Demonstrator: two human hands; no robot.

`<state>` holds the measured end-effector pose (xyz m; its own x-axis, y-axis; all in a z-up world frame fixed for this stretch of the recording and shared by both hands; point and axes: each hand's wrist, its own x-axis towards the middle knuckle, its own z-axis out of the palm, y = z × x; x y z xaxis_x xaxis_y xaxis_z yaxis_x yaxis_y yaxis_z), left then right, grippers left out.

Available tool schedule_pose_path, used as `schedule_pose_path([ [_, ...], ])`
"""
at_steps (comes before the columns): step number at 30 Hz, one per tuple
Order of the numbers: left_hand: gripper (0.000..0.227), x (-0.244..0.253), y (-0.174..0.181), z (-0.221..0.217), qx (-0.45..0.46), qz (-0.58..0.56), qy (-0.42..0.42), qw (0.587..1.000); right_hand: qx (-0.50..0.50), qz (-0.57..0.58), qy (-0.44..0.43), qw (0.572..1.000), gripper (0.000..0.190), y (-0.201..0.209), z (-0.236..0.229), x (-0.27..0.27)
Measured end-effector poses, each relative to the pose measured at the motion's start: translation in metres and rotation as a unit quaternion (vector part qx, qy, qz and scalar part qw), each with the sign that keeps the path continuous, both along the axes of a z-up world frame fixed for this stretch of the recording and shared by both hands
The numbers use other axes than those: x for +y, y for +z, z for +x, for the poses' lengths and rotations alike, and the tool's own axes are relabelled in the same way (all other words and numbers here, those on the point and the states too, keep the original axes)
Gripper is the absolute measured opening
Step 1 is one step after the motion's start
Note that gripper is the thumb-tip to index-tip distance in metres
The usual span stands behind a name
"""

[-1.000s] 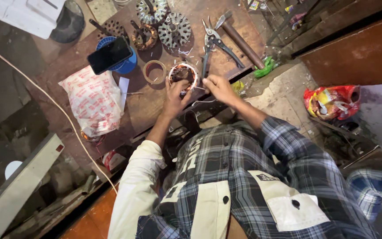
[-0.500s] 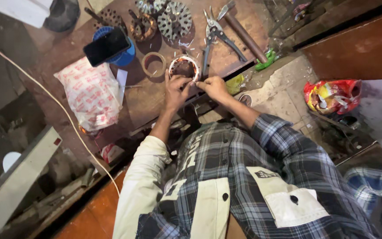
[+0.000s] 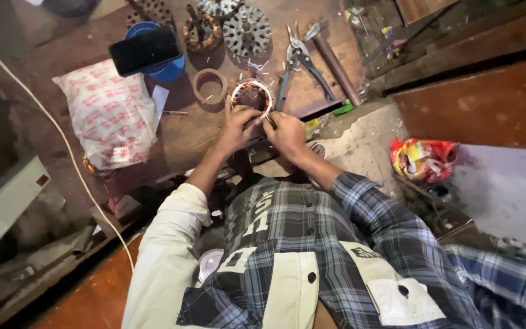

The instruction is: The person winds copper wire around a motor stator core, using pliers to cut the wire and a hammer to secure the windings. The person repeats this process for multiple slots in the stator.

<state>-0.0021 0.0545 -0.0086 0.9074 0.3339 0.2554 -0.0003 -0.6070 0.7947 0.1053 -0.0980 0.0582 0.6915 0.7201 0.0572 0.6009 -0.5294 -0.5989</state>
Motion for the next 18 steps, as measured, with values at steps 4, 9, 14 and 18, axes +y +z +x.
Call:
schedule_pose_path([
  [4,0.023,-0.001,-0.006,-0.007,-0.007,0.006,0.021,1.000,0.068,0.014,-0.048,0.996,0.025,0.003,-0.007,0.018],
  [9,0.019,-0.008,0.000,0.000,-0.038,-0.002,0.038,0.999,0.136,0.034,-0.064,0.988,0.023,0.008,-0.012,0.013],
  [14,0.010,-0.011,0.012,0.002,-0.032,-0.032,0.071,0.996,0.151,0.031,-0.076,0.985,0.026,-0.010,-0.016,-0.009],
  [18,0.008,-0.010,0.018,0.004,0.001,-0.035,0.061,0.998,0.181,0.002,-0.089,0.979,0.031,-0.043,-0.002,-0.018],
])
